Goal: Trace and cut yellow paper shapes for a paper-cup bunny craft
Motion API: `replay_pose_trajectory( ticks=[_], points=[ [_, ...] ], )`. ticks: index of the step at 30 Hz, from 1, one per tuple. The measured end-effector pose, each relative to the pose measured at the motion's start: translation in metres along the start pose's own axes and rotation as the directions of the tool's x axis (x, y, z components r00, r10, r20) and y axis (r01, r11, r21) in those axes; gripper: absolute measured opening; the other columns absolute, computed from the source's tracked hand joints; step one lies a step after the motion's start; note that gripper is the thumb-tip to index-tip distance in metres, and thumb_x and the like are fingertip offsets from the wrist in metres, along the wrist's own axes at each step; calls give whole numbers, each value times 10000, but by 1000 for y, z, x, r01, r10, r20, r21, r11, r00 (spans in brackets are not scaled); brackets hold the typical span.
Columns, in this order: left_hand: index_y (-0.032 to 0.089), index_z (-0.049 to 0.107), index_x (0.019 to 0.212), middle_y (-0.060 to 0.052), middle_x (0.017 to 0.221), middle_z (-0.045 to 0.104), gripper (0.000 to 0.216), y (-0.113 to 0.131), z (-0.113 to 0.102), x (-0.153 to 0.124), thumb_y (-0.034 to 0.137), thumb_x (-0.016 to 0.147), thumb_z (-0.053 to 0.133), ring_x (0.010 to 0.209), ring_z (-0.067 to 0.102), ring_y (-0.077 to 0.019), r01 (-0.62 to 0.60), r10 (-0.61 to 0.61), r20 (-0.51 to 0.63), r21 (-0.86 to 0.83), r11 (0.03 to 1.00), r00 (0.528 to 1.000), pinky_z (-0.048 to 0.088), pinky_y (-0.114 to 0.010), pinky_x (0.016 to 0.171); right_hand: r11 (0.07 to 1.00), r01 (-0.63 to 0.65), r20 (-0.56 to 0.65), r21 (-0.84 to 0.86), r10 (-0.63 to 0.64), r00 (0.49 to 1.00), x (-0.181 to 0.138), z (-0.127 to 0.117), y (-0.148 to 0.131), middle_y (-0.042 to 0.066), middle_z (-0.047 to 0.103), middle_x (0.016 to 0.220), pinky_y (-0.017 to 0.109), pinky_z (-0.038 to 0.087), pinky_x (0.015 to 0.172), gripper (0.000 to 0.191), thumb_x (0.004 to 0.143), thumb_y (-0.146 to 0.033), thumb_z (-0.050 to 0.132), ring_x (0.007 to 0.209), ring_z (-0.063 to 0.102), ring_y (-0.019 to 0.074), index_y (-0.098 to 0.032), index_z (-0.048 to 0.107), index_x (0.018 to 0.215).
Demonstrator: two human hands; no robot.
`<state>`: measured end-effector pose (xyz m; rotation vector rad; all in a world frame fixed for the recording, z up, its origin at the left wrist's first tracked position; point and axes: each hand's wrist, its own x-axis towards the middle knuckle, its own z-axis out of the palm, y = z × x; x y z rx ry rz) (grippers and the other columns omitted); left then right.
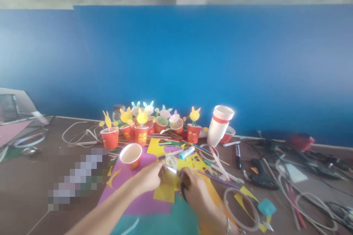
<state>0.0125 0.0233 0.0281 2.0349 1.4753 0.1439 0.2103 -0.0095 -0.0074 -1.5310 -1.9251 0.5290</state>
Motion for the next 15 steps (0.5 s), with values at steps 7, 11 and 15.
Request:
replay_pose_trajectory(
  ticks=[7,11,15],
  points=[
    [205,612,789,-48,824,690,172,0,-28,-16,103,699,507,774,652,-226,58,-57,-10,195,979,998,447,-271,602,986,-53,-171,-157,26,985,19,-26,16,48,659,800,276,438,669,318,657,-74,429,765,624,210,-184,564,923],
    [155,625,861,-120,869,678,271,8,-29,-27,15,706,453,873,641,-279,100,-85,-59,340,935,995,469,-353,726,940,-96,-147,-328,50,988,21,-42,13,75,678,929,322,428,741,371,669,-69,448,910,606,252,-178,580,998],
    [112,558,1100,-201,1171,572,433,24,-7,-28,-35,713,432,935,627,-284,95,-50,-112,453,886,993,480,-402,779,928,-103,-89,-357,76,993,22,-54,6,67,687,993,328,423,752,377,680,-89,488,951,601,256,-201,594,1025]
  ],
)
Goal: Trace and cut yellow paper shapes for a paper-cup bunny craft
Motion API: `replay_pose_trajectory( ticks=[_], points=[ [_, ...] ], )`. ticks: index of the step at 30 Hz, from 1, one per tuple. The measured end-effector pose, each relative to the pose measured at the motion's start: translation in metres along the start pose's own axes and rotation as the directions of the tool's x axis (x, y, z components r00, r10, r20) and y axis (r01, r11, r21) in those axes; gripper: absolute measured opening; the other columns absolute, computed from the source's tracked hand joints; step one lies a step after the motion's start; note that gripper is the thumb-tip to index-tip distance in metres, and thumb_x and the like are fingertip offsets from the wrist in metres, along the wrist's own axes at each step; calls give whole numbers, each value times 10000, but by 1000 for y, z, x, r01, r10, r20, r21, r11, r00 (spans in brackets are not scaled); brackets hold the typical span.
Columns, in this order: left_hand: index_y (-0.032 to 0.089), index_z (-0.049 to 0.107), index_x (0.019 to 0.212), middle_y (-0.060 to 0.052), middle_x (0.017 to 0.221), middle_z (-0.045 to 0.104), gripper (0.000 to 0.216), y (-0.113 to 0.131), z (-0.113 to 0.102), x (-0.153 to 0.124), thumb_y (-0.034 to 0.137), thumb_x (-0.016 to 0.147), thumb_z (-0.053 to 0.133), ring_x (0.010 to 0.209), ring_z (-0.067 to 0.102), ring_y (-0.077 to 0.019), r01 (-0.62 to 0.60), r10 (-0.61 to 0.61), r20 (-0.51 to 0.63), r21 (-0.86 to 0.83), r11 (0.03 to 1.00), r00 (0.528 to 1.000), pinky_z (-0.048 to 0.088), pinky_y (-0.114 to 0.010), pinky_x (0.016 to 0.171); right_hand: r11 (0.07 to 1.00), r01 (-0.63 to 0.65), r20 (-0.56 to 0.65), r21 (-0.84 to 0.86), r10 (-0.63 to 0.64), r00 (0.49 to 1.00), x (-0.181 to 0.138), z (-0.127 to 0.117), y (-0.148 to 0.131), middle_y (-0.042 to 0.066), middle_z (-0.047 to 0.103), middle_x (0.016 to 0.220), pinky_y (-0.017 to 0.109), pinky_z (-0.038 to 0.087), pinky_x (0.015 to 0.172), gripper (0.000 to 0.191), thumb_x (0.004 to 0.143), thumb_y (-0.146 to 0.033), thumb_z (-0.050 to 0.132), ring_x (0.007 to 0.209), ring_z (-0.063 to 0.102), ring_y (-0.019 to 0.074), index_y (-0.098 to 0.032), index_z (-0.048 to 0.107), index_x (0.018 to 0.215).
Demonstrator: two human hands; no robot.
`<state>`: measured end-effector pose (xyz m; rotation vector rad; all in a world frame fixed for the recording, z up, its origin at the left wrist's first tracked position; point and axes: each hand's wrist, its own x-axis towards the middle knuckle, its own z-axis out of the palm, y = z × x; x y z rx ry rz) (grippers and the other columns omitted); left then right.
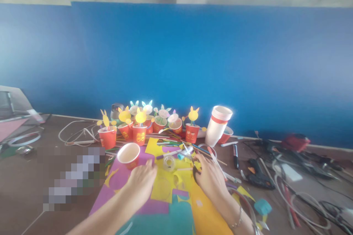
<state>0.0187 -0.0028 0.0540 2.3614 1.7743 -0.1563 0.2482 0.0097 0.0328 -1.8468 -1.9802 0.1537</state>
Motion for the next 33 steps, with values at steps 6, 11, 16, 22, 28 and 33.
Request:
replay_pose_trajectory(
  ticks=[6,11,16,22,28,33],
  points=[
    [197,558,1026,-92,1053,584,250,37,28,12,336,819,559,980,562,-256,-305,288,-169,-85,948,943,499,-368,774,993,-14,334,113,-25,942,5,-30,10,9,657,668,256,408,554,53,665,-210,606,647,595,188,-203,610,718],
    [153,587,900,-98,924,628,148,41,33,21,119,829,461,918,576,-230,-321,317,-135,-10,947,939,474,-343,796,961,-198,755,191,-15,656,3,-55,32,-33,571,468,204,389,416,81,611,-204,643,415,524,117,-187,567,592],
    [151,609,954,-107,999,625,229,34,28,16,87,821,434,972,552,-245,-215,213,-236,17,976,948,456,-356,791,959,-269,873,88,55,484,8,-54,50,-38,549,388,163,351,342,47,599,-192,641,323,490,93,-168,617,566],
    [168,616,985,-107,1105,587,205,35,40,12,133,859,458,1042,487,-262,-189,201,-454,73,979,868,372,-412,857,932,-315,893,177,-17,450,13,-46,49,-25,590,417,141,340,314,71,609,-206,641,289,469,69,-143,671,621],
    [188,625,799,-40,888,579,240,37,47,15,418,839,569,928,499,-219,-436,410,-491,67,897,769,344,-377,839,899,-350,867,262,-61,494,14,-45,47,-25,610,445,114,297,300,115,648,-211,620,285,469,52,-145,683,718],
    [188,595,838,-43,857,555,103,33,51,18,192,884,502,900,488,-205,-435,451,-481,152,888,752,323,-379,831,881,-372,869,292,-81,488,15,-38,47,-36,567,405,129,327,316,109,654,-229,646,309,497,78,-149,675,722]
  ],
)
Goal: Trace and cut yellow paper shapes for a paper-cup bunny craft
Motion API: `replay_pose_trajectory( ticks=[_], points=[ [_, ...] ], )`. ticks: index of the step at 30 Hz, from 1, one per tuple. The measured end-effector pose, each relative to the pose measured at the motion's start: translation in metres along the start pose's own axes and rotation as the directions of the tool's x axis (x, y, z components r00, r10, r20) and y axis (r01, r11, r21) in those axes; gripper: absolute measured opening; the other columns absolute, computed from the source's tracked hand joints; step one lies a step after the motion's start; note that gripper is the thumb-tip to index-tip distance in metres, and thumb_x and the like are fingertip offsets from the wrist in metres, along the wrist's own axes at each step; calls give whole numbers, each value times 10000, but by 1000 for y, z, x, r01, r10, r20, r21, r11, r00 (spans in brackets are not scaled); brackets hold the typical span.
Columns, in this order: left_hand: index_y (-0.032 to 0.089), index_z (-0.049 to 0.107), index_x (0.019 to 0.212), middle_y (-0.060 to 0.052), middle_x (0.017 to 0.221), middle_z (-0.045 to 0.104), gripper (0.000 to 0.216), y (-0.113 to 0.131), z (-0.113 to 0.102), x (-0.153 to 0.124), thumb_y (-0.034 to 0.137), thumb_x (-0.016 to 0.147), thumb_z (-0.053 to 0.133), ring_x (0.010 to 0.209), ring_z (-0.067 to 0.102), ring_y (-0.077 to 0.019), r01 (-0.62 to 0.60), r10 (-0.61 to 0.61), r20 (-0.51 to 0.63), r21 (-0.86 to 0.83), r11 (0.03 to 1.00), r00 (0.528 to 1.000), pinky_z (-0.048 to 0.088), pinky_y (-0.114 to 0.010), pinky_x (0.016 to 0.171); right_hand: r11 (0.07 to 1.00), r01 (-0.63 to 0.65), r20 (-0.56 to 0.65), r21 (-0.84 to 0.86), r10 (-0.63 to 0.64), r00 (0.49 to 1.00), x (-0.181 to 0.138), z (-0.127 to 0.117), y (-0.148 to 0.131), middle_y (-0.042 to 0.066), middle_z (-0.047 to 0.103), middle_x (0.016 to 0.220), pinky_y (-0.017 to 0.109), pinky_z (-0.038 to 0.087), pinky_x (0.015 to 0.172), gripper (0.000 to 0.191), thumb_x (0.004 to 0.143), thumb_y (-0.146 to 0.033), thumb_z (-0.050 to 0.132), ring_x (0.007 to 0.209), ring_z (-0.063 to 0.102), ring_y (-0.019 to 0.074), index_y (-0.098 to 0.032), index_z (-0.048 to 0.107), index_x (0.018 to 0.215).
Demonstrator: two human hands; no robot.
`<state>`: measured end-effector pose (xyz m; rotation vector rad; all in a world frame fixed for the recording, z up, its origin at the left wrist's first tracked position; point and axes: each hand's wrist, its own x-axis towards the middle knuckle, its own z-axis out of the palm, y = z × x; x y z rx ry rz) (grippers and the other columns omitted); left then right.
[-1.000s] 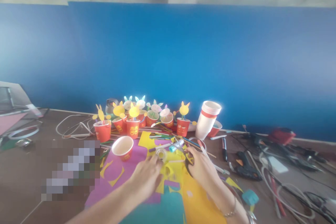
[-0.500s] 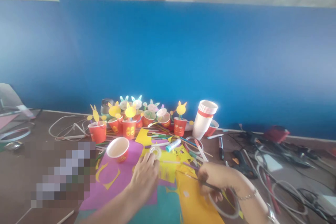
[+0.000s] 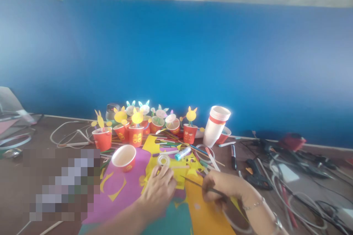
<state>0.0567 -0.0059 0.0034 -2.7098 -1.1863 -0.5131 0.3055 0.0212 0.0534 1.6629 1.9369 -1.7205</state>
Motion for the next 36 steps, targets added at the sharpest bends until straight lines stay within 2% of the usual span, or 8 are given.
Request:
replay_pose_trajectory(
  ticks=[4,10,15,20,31,36],
  points=[
    [189,571,781,-26,778,539,143,-2,4,-4,189,891,479,832,482,-193,-35,34,-20,-21,999,999,302,-376,822,1000,29,-3,12,-29,1000,11,3,5,-36,563,414,146,357,314,135,658,-272,681,315,497,86,-152,670,718],
    [183,529,756,-6,740,537,153,1,1,-8,141,883,454,739,454,-167,-87,86,-41,-11,996,995,277,-364,808,981,53,97,189,-72,993,16,7,12,-39,576,447,146,390,342,117,683,-264,658,325,498,72,-148,648,673],
    [188,534,772,10,719,542,146,0,-2,-10,152,893,461,719,439,-155,-179,178,-56,-4,984,982,271,-344,776,985,66,130,160,-87,988,12,3,12,-52,561,413,123,373,334,139,690,-279,666,302,480,59,-144,679,717],
    [184,527,752,18,680,537,179,0,-3,-10,157,907,443,679,418,-147,-212,210,-113,-1,977,971,263,-331,740,982,71,155,178,-99,983,11,-1,13,-52,558,405,117,356,307,160,704,-297,659,269,442,49,-137,670,697],
    [188,506,730,16,662,524,192,0,1,-8,160,907,436,681,429,-155,-163,157,-133,-36,986,979,257,-339,748,989,75,133,130,-93,987,11,5,8,-62,527,392,106,345,322,129,707,-263,650,302,483,54,-140,666,676],
    [192,528,769,-4,744,556,151,0,-6,-4,302,871,512,757,470,-177,-21,4,-131,-127,992,991,265,-362,783,975,64,92,214,-85,992,11,5,9,-54,534,382,112,298,293,133,729,-243,599,278,467,59,-139,604,647]
  ],
)
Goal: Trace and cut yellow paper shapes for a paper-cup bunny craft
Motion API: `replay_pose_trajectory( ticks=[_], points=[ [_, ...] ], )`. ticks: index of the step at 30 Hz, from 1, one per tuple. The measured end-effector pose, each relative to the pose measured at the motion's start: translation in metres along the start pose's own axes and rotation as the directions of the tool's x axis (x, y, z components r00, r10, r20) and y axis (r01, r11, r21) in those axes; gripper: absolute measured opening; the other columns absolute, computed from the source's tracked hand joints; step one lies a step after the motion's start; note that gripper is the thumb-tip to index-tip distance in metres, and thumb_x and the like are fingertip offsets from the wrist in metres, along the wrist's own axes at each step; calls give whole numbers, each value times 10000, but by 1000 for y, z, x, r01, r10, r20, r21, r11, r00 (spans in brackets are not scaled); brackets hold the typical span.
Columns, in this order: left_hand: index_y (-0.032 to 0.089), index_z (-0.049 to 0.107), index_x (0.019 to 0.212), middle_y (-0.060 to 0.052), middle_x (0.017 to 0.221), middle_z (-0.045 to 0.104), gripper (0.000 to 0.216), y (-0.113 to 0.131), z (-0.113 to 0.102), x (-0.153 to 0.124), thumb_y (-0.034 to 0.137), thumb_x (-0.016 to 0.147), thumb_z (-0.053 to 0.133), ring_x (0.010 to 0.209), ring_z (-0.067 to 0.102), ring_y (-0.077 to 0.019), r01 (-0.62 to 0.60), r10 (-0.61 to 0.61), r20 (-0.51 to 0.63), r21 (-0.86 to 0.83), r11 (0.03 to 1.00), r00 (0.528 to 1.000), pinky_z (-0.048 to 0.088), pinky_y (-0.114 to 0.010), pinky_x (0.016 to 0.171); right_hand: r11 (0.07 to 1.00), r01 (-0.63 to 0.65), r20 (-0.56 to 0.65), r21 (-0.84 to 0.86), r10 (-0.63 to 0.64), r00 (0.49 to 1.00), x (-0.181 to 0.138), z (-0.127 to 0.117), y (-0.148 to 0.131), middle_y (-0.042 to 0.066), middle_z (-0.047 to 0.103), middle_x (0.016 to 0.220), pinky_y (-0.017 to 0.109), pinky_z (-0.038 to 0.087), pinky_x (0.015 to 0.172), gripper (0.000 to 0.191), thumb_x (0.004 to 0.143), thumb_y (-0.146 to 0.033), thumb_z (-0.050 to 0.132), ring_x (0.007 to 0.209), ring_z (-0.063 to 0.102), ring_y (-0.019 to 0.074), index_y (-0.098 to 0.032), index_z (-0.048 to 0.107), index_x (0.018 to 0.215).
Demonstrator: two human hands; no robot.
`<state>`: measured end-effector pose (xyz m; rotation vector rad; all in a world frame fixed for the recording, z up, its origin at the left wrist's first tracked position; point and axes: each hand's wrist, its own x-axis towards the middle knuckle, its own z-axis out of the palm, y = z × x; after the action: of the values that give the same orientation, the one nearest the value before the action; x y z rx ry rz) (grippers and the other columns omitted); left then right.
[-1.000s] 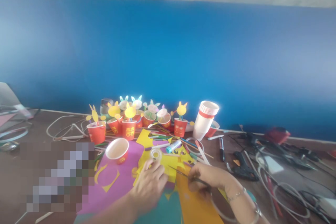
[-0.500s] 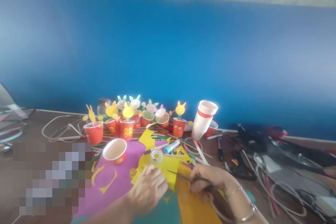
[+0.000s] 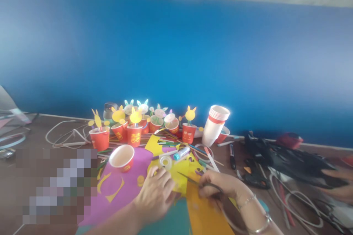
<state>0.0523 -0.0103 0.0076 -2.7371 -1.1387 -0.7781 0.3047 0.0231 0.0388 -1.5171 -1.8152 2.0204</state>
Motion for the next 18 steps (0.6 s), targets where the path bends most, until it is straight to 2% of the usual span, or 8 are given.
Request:
replay_pose_trajectory(
  ticks=[3,7,11,14,18],
  points=[
    [188,527,769,-6,769,562,126,-2,4,1,290,841,547,790,478,-186,23,-24,-14,-34,999,1000,272,-363,783,1000,-14,-18,19,15,1000,1,-2,2,-45,560,404,120,319,300,114,721,-227,605,285,475,61,-142,578,651],
    [180,514,732,6,732,559,129,-5,14,0,229,849,543,754,469,-169,-14,13,-16,-62,998,1000,283,-325,710,1000,26,7,17,-26,1000,2,-1,3,-44,573,430,121,325,307,136,743,-256,612,308,493,63,-140,579,681],
    [173,503,705,13,685,552,152,-6,16,0,185,852,539,710,460,-157,-71,70,-11,-16,997,997,289,-319,698,997,71,56,-29,-69,996,2,1,0,-37,586,454,118,324,314,190,786,-292,591,335,505,59,-129,607,690],
    [174,508,727,13,709,563,131,-6,11,0,178,853,539,725,471,-161,-118,116,44,41,992,992,297,-329,716,995,78,61,-58,-74,995,1,0,0,-40,582,450,118,322,319,193,794,-282,584,328,495,55,-127,618,684],
    [178,520,808,3,767,576,48,-3,6,-1,188,851,540,767,488,-176,-115,103,136,84,990,985,304,-352,754,997,54,67,-55,-50,996,-1,-5,4,-48,564,426,116,299,307,178,768,-260,602,310,480,52,-133,598,644]
  ],
)
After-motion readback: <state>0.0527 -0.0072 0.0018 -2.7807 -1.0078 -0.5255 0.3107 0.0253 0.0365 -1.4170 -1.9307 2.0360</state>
